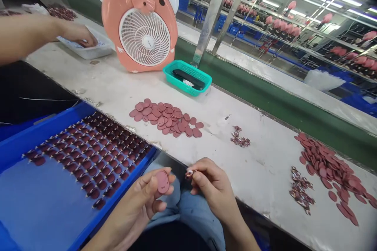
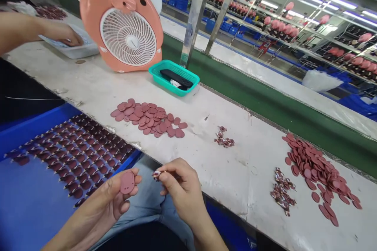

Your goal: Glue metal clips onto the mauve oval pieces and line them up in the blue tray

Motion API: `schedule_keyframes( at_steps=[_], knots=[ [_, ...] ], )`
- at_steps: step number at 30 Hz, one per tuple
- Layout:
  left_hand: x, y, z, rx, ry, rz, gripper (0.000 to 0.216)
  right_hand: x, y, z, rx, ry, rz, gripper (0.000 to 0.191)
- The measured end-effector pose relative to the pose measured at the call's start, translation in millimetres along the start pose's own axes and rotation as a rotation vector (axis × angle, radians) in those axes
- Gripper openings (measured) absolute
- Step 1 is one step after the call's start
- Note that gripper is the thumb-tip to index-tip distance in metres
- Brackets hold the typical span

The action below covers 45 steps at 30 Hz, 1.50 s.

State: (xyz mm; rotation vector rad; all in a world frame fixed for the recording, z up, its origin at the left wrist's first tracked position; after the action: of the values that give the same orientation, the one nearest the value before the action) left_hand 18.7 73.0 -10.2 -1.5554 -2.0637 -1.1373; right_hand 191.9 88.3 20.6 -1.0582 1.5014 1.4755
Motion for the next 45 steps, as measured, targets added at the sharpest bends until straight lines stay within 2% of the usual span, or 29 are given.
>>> schedule_keyframes(
  at_steps=[4, 7, 13, 18, 22, 32, 45],
  knots=[
    [-5, -1, 4, -0.084, -0.048, 0.022, 0.040, 5, 9, -4, 0.000, 0.177, 0.148, 0.022],
    [-5, 3, 5, -0.173, -0.040, 0.071, 0.042, 3, 15, -10, -0.035, 0.249, 0.090, 0.023],
    [-9, 3, 7, -0.188, -0.046, 0.126, 0.040, -16, 22, -10, -0.073, 0.021, -0.159, 0.013],
    [-10, 1, 5, -0.219, -0.048, 0.118, 0.036, -13, 26, -5, -0.083, 0.049, -0.151, 0.012],
    [-9, 1, 5, -0.238, -0.061, 0.097, 0.034, -16, 27, -4, -0.105, 0.033, -0.233, 0.013],
    [-5, 5, 4, -0.197, -0.056, 0.150, 0.042, -30, 32, -3, -0.206, -0.105, -0.435, 0.010],
    [-10, 5, 4, -0.267, -0.093, 0.137, 0.040, -43, 40, -2, -0.341, -0.327, -0.529, 0.010]
  ],
)
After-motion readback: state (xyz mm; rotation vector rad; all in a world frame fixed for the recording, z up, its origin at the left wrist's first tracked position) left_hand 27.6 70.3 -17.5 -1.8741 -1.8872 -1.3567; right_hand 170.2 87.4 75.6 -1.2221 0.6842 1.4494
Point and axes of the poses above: each hand's wrist, its own z-axis towards the middle knuckle, its own y-axis out of the palm, x = y × z, the point moved 6 cm from there along z, towards the middle knuckle, and after that the axes turned 15 degrees about z, right-handed, at the moved point
